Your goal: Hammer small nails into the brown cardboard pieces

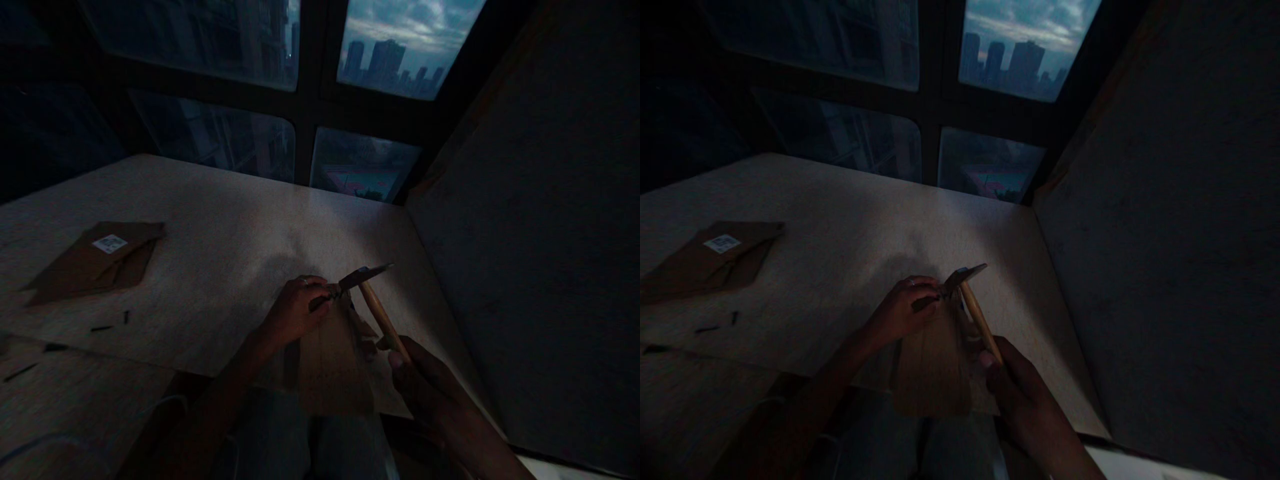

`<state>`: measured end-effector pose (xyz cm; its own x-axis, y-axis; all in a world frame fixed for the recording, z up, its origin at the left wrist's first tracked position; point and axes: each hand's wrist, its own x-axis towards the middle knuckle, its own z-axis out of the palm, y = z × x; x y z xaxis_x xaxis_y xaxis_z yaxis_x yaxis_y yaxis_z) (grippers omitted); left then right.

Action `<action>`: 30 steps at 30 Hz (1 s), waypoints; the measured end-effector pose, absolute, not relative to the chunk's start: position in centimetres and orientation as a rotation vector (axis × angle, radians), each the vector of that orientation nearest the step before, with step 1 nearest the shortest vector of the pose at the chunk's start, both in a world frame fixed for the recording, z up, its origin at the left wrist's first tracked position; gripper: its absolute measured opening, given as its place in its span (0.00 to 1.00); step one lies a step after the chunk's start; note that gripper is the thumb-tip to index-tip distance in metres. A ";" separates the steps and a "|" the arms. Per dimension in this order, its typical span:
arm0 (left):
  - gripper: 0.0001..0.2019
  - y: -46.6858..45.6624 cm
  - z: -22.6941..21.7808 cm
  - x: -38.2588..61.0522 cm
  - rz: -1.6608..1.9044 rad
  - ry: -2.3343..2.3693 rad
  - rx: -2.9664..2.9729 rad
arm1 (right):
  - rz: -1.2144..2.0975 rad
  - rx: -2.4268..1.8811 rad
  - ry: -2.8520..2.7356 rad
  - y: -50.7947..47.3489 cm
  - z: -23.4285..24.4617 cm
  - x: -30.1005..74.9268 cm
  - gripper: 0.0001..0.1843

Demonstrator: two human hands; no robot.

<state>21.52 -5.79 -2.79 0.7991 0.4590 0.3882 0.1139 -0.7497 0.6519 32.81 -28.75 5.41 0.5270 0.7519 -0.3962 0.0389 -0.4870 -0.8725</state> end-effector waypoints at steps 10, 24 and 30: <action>0.14 -5.1 -2.9 23.4 0.689 0.412 2.279 | 1.060 -1.816 -0.520 -28.9 4.9 32.4 0.35; 0.06 -5.1 -3.2 24.7 0.705 0.280 2.197 | 1.086 -1.750 -0.509 -29.0 3.1 32.8 0.33; 0.06 -5.1 -3.4 24.7 0.713 0.257 2.212 | 1.032 -1.817 -0.571 -29.0 3.3 33.2 0.32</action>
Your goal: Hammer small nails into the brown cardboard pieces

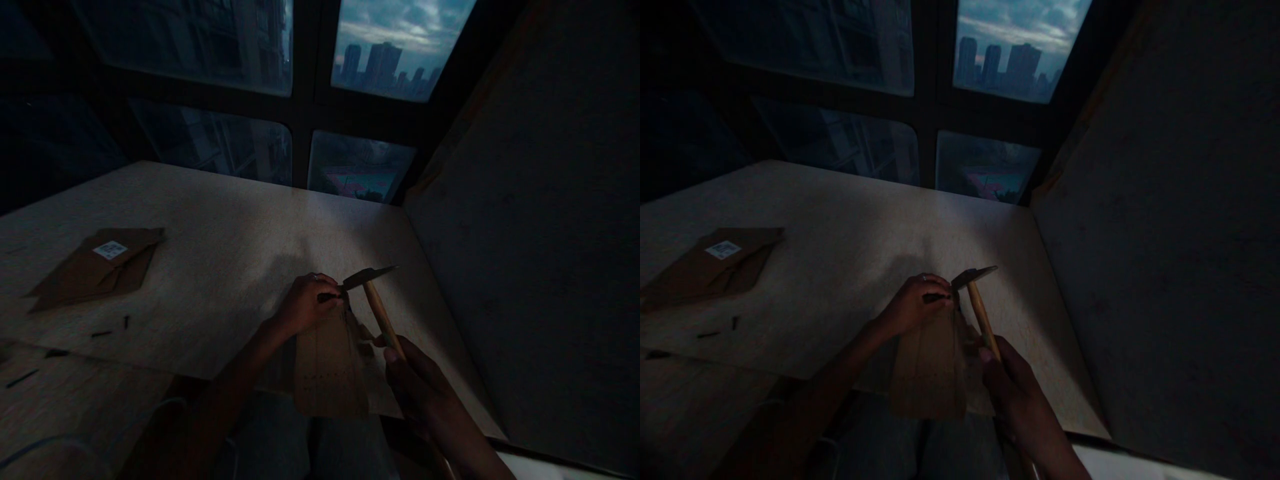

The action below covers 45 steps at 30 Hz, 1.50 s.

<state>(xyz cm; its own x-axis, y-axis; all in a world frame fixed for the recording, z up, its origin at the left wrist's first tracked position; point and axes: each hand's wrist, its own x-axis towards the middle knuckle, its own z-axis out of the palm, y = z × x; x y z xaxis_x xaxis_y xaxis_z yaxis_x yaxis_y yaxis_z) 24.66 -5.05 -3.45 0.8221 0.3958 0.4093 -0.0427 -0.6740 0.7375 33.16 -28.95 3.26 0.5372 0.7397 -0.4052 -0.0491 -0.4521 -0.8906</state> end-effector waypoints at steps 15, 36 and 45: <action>0.04 -5.2 -3.4 24.5 0.689 0.347 2.312 | 1.112 -1.920 -0.815 -29.1 4.1 34.3 0.33; 0.05 -5.5 -3.0 24.3 0.697 0.293 2.204 | 1.106 -1.814 -0.514 -29.1 5.9 34.1 0.30; 0.09 -5.4 -2.8 22.9 0.730 0.396 2.268 | 1.224 -1.739 -0.481 -28.9 3.8 33.8 0.34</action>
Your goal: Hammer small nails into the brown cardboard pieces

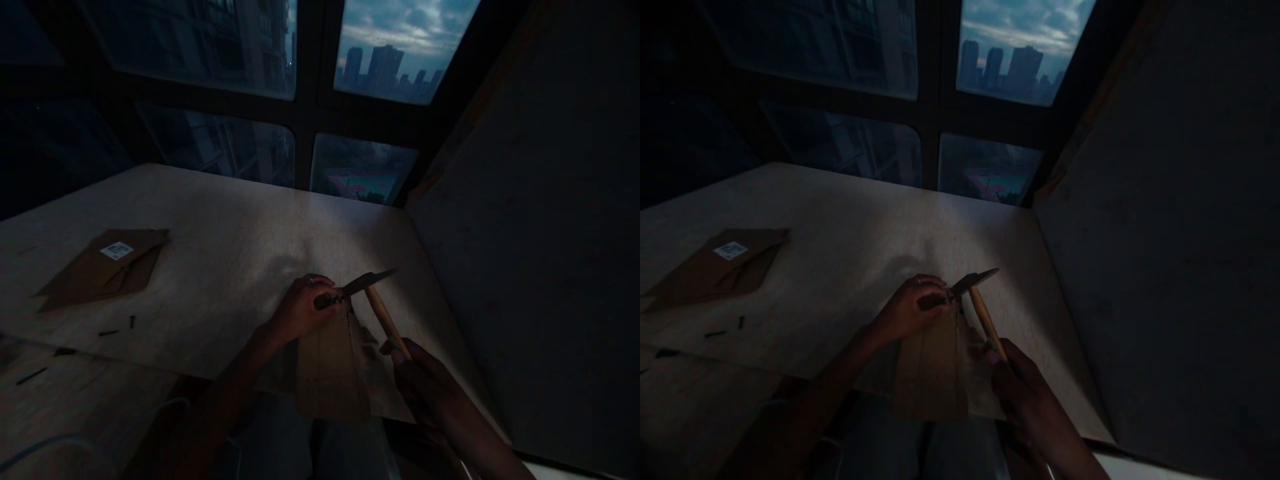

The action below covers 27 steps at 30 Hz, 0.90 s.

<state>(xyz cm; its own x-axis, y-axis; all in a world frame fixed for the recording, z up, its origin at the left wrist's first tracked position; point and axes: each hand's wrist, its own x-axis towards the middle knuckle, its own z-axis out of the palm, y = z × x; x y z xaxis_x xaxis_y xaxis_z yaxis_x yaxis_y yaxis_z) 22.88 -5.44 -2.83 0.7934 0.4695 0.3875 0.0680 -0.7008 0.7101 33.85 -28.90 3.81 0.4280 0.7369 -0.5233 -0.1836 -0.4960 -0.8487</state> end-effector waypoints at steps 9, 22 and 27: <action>0.05 -5.7 -3.5 23.4 0.729 0.368 2.175 | 1.145 -1.808 -0.506 -29.2 5.3 33.1 0.32; 0.05 -5.6 -3.8 23.4 0.700 0.404 2.200 | 1.088 -1.940 -0.907 -28.7 4.4 34.1 0.29; 0.04 -5.6 -4.0 23.4 0.750 0.361 2.152 | 0.999 -1.916 -0.774 -29.0 5.3 33.8 0.29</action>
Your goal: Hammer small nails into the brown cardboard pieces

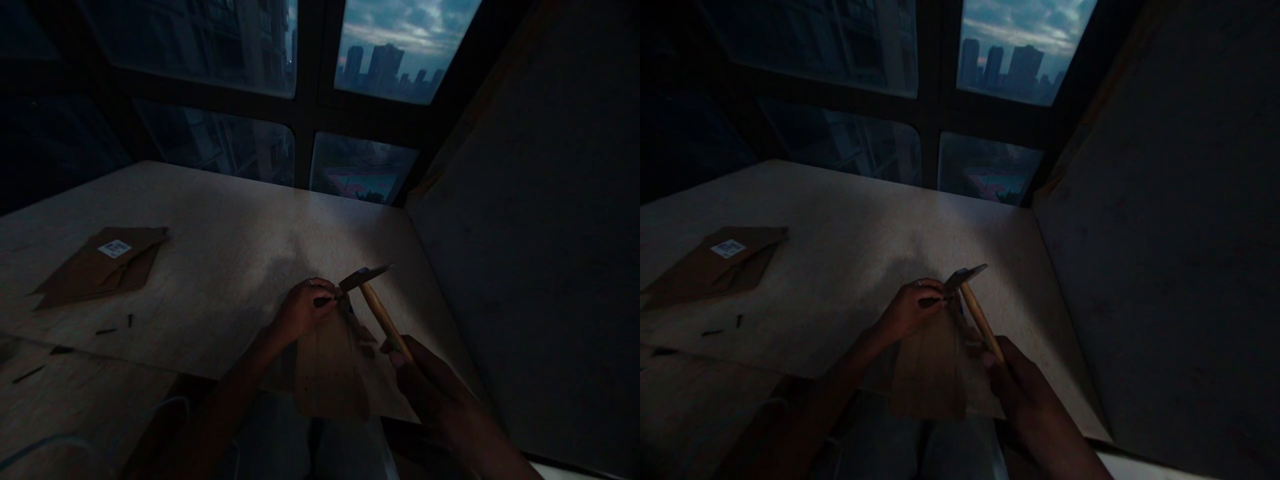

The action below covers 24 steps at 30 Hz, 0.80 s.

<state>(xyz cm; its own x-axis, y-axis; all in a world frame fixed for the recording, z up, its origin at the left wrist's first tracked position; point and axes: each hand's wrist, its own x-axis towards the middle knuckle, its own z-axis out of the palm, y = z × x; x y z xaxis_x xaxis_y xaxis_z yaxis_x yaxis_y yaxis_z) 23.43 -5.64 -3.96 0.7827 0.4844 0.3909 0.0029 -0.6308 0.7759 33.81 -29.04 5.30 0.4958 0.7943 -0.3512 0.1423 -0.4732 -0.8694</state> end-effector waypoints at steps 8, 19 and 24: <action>0.04 -5.7 -3.8 23.5 0.752 0.360 2.126 | 1.007 -1.924 -0.816 -28.9 5.4 33.8 0.29; 0.15 -5.0 -3.6 22.0 0.748 0.372 2.103 | 1.020 -1.916 -0.886 -28.9 5.9 33.6 0.32; 0.15 -5.0 -3.6 20.9 0.802 0.426 2.147 | 1.000 -1.862 -0.778 -29.2 6.5 32.7 0.29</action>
<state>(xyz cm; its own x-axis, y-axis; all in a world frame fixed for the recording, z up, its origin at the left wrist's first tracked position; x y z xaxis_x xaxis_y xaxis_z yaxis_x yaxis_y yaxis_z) 20.86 -4.99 -3.59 0.7436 0.5339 0.4026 0.0353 -0.6326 0.7737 32.72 -29.22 6.51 0.4843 0.8101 -0.3304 0.1205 -0.4358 -0.8919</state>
